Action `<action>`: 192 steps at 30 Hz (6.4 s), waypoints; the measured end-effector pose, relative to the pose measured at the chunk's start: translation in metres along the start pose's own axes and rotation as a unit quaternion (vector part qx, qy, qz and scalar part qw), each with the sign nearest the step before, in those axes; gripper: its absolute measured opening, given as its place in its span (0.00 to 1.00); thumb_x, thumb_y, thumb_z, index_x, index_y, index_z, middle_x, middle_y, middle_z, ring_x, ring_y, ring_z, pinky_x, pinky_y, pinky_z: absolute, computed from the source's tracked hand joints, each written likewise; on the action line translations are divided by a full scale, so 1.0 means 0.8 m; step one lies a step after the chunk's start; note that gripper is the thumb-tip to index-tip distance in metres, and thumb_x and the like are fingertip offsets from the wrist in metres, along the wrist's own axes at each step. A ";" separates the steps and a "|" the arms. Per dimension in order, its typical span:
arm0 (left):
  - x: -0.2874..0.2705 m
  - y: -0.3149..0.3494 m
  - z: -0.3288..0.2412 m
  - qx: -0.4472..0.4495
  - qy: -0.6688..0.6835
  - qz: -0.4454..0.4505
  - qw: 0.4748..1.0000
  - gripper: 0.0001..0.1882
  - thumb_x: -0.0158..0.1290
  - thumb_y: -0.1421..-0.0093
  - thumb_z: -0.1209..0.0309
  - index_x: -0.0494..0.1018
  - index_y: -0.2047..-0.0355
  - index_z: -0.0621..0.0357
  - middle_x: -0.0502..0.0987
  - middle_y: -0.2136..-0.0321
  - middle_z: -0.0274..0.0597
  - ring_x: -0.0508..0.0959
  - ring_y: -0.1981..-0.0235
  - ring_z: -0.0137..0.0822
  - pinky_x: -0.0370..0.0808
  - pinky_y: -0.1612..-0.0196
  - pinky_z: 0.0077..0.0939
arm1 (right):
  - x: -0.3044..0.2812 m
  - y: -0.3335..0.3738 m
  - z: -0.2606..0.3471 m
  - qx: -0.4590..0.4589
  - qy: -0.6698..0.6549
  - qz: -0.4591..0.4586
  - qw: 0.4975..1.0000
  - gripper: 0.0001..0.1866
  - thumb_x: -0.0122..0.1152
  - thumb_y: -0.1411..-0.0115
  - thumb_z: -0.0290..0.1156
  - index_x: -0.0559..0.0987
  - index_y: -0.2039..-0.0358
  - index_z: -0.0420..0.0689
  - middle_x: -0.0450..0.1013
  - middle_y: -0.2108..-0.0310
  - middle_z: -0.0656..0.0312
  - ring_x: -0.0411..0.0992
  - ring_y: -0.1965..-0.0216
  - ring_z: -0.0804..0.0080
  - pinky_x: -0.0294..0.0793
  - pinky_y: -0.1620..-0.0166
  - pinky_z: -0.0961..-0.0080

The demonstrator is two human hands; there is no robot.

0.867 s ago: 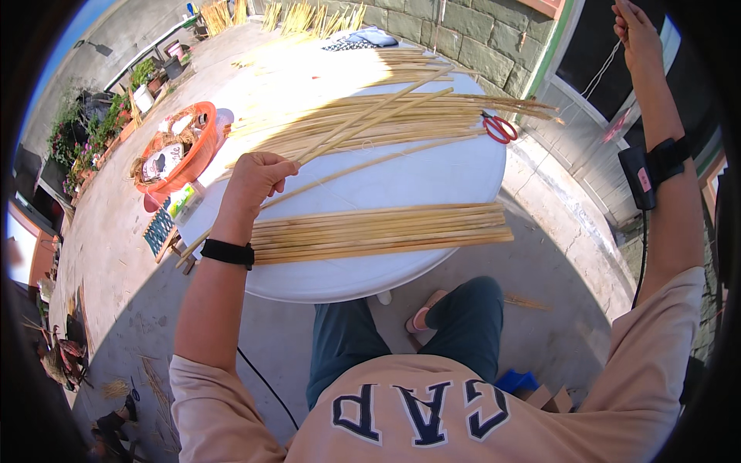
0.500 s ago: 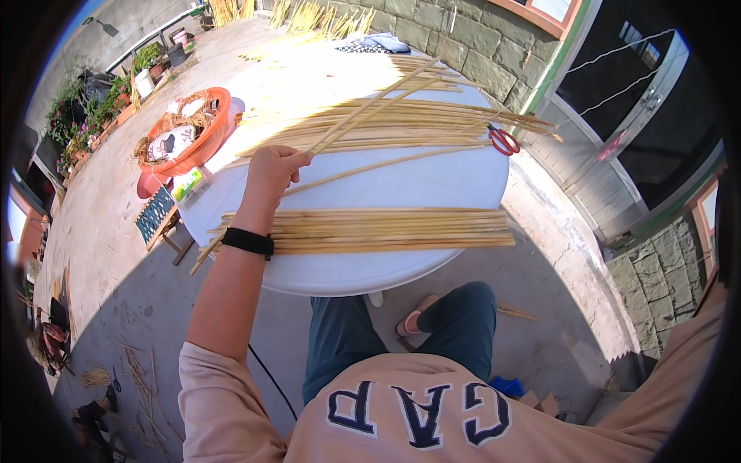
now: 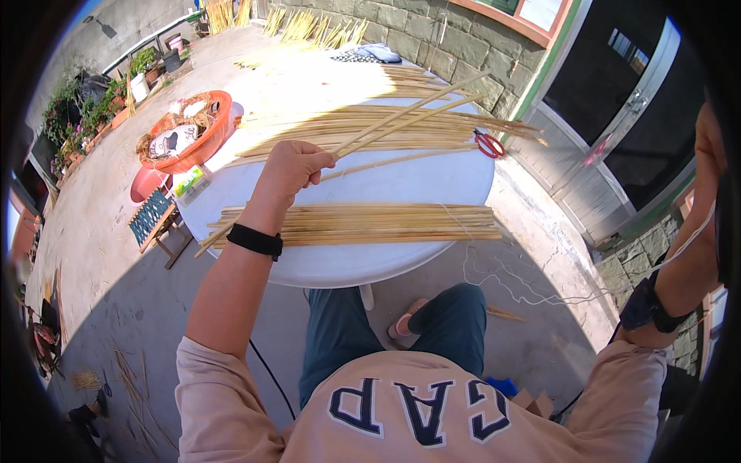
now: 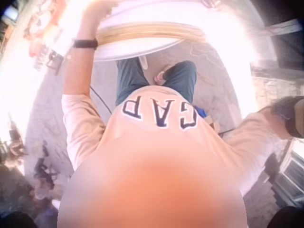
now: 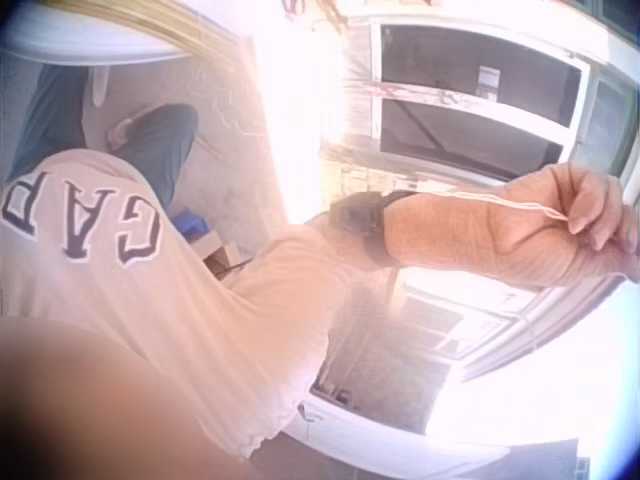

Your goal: The person binds together several bamboo sticks on a table using a needle and thread, passing the thread around the sticks to secure them in a parallel arrangement.

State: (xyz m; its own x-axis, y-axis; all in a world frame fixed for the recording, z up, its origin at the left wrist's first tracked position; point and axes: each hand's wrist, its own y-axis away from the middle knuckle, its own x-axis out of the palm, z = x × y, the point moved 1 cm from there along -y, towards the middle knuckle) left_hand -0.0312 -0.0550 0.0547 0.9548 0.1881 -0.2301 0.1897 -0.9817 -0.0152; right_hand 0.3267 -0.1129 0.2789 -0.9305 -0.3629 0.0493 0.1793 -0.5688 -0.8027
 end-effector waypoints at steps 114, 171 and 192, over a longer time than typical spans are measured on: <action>0.128 0.114 -0.019 0.188 -0.308 -0.019 0.932 0.08 0.55 0.47 0.70 0.74 0.81 0.60 0.72 0.84 0.47 0.73 0.81 0.48 0.67 0.79 0.35 | 0.095 0.290 -0.264 0.486 -0.245 -0.124 0.829 0.07 0.55 0.37 0.30 0.76 0.63 0.41 0.63 0.83 0.69 0.57 0.85 0.86 0.53 0.85 0.90; 0.056 -0.035 0.057 -0.051 -0.234 0.146 0.960 0.10 0.57 0.44 0.70 0.74 0.74 0.67 0.73 0.81 0.34 0.68 0.76 0.24 0.67 0.70 0.23 | 0.080 0.288 -0.310 0.480 -0.103 0.090 0.867 0.13 0.55 0.37 0.27 0.73 0.52 0.41 0.73 0.71 0.66 0.70 0.75 0.86 0.72 0.73 0.88; 0.045 -0.033 0.057 -0.024 -0.273 0.148 0.950 0.11 0.57 0.45 0.68 0.76 0.71 0.66 0.73 0.80 0.31 0.69 0.76 0.23 0.67 0.70 0.21 | 0.078 0.283 -0.304 0.481 -0.082 0.088 0.868 0.12 0.53 0.37 0.24 0.73 0.52 0.40 0.75 0.69 0.62 0.70 0.76 0.86 0.73 0.72 0.88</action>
State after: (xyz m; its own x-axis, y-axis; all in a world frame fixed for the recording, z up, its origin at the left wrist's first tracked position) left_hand -0.0125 -0.0232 0.0022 0.7091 -0.1519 -0.6886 -0.0459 -0.9844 0.1699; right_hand 0.2314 -0.0849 -0.0438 -0.8183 -0.5613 0.1239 0.5707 -0.8191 0.0581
